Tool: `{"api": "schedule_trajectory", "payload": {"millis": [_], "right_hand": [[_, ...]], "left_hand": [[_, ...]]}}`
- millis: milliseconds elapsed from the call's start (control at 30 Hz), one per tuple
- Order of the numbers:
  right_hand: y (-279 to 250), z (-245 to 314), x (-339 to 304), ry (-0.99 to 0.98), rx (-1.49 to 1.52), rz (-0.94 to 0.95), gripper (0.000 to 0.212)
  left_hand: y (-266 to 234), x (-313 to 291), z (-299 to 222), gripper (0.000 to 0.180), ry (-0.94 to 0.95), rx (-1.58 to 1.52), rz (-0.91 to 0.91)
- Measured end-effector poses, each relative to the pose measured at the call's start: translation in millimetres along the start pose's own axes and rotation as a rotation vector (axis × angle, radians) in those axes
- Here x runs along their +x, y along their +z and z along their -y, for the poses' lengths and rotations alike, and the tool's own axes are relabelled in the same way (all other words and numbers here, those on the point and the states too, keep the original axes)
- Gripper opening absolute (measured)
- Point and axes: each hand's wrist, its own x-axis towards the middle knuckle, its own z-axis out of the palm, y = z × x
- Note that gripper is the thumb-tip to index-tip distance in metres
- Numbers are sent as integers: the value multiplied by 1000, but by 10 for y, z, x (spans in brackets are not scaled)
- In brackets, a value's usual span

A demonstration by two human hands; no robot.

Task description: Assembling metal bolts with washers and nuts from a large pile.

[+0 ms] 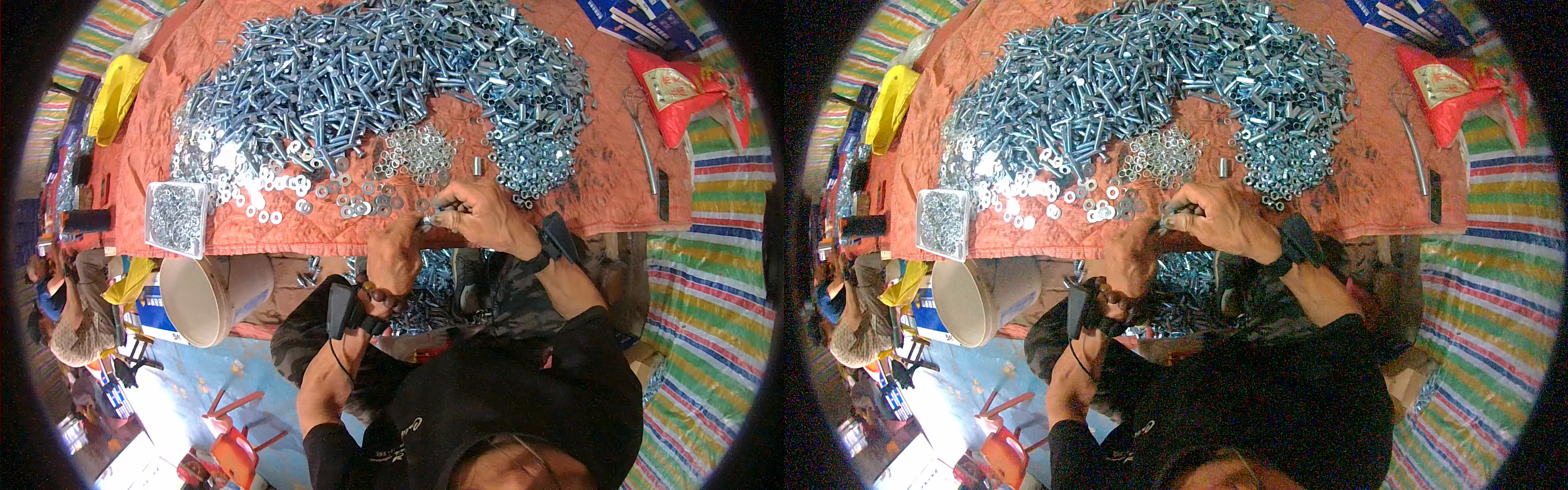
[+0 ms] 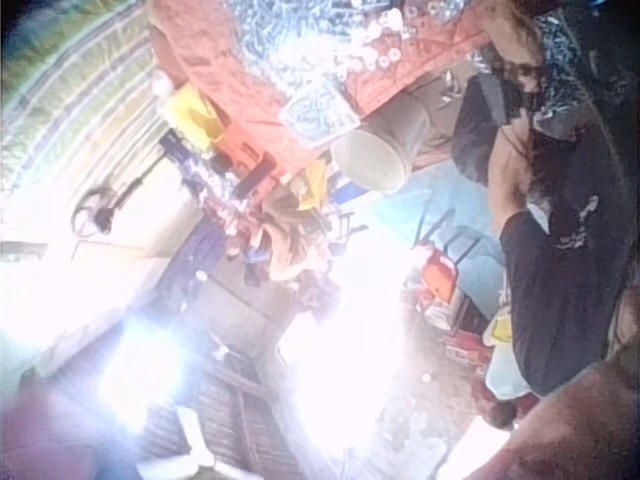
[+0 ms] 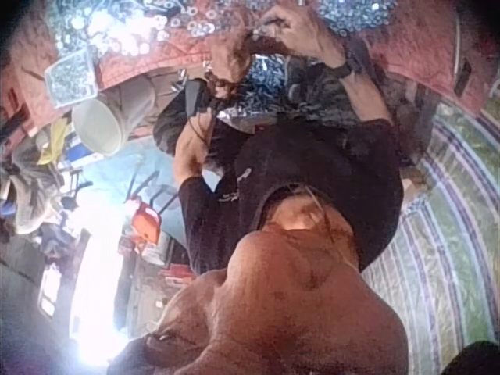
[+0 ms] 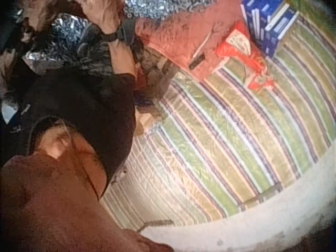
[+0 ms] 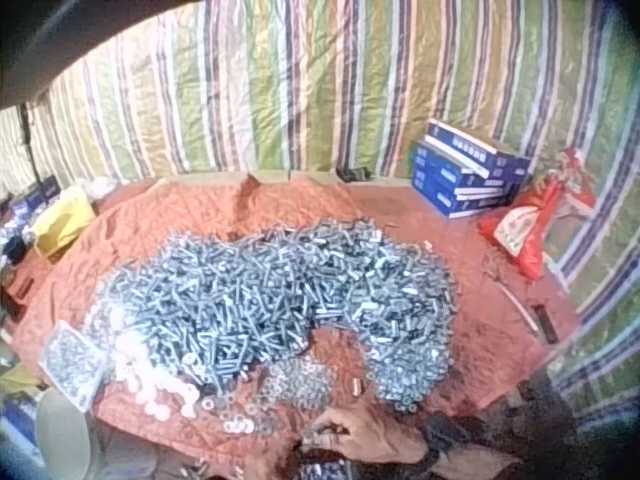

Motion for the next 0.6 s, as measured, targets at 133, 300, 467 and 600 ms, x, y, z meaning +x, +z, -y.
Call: {"api": "schedule_trajectory", "payload": {"millis": [133, 300, 467, 600], "right_hand": [[0, -39, -5, -215, -45, -68, 16], [-51, -38, 4, -373, 23, -14, 14], [-24, -67, -22, -319, 8, -49, 19], [8, -11, -85, -51, -127, -63, 22]], "left_hand": [[-18, 35, -29, 16, 106, 94, -56], [-98, 38, -39, 22, -597, -694, 367], [-89, 71, -90, 18, -492, -489, 370], [1, 11, -54, 18, -8, 69, 48]]}}
